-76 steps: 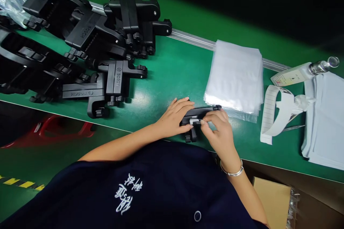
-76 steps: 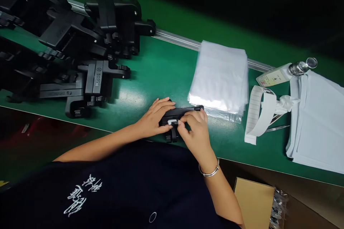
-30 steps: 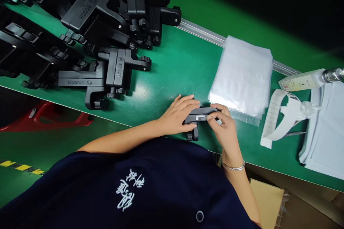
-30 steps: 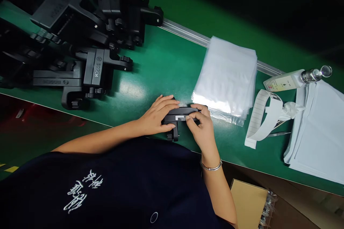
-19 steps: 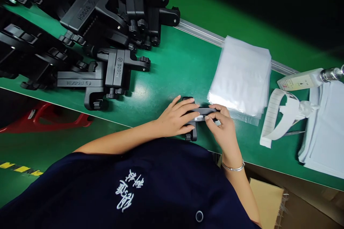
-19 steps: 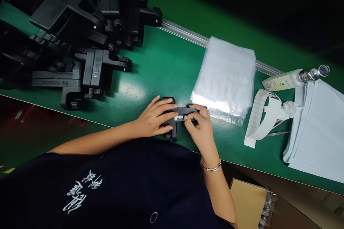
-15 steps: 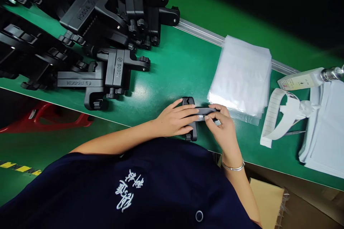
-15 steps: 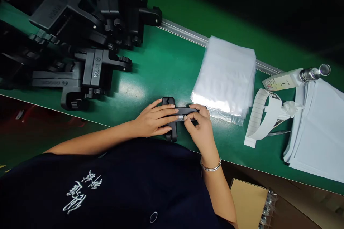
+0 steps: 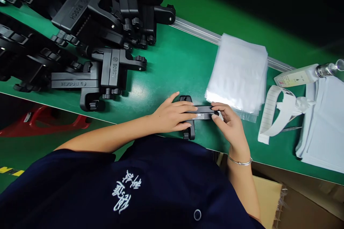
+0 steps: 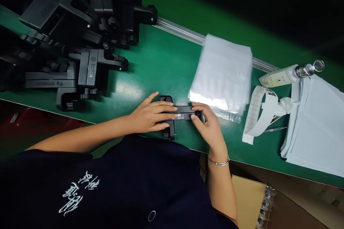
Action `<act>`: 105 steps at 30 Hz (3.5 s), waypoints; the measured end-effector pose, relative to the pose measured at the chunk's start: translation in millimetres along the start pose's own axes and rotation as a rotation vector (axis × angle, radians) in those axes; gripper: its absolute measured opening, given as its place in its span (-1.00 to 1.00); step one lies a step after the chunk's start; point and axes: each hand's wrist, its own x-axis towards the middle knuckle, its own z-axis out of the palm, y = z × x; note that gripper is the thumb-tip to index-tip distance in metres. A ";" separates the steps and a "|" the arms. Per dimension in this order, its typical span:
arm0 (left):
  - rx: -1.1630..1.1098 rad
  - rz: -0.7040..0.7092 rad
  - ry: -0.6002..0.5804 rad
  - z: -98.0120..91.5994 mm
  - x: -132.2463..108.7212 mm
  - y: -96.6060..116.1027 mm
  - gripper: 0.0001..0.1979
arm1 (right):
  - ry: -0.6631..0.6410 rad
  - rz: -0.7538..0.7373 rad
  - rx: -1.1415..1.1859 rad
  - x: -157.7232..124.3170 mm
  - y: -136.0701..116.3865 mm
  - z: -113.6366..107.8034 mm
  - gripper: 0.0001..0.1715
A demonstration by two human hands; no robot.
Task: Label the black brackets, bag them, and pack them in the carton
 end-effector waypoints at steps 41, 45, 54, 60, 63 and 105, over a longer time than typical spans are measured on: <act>0.282 -0.058 -0.394 34.0 204.0 -6.7 -0.74 | 0.696 -0.289 -0.767 -109.4 14.6 -67.8 -0.50; 0.259 -0.075 -0.405 8.1 215.3 -8.0 -0.79 | 0.725 -0.239 -0.617 -111.0 16.3 -70.0 -0.52; 0.419 0.312 -0.421 -38.3 107.1 4.3 -0.67 | 0.677 0.165 0.475 -107.4 21.5 -74.9 -0.52; 0.340 0.415 -0.569 45.7 12.8 11.4 -0.19 | 0.609 0.203 0.597 -109.6 4.1 -72.8 -0.55; 0.375 0.288 -0.538 59.5 22.0 13.4 -0.28 | 0.583 0.215 0.610 -108.5 -3.7 -69.2 -0.57; 0.338 -0.020 -0.043 4.6 52.7 11.5 -0.74 | 0.033 -0.161 0.076 -106.6 13.0 -42.6 -0.48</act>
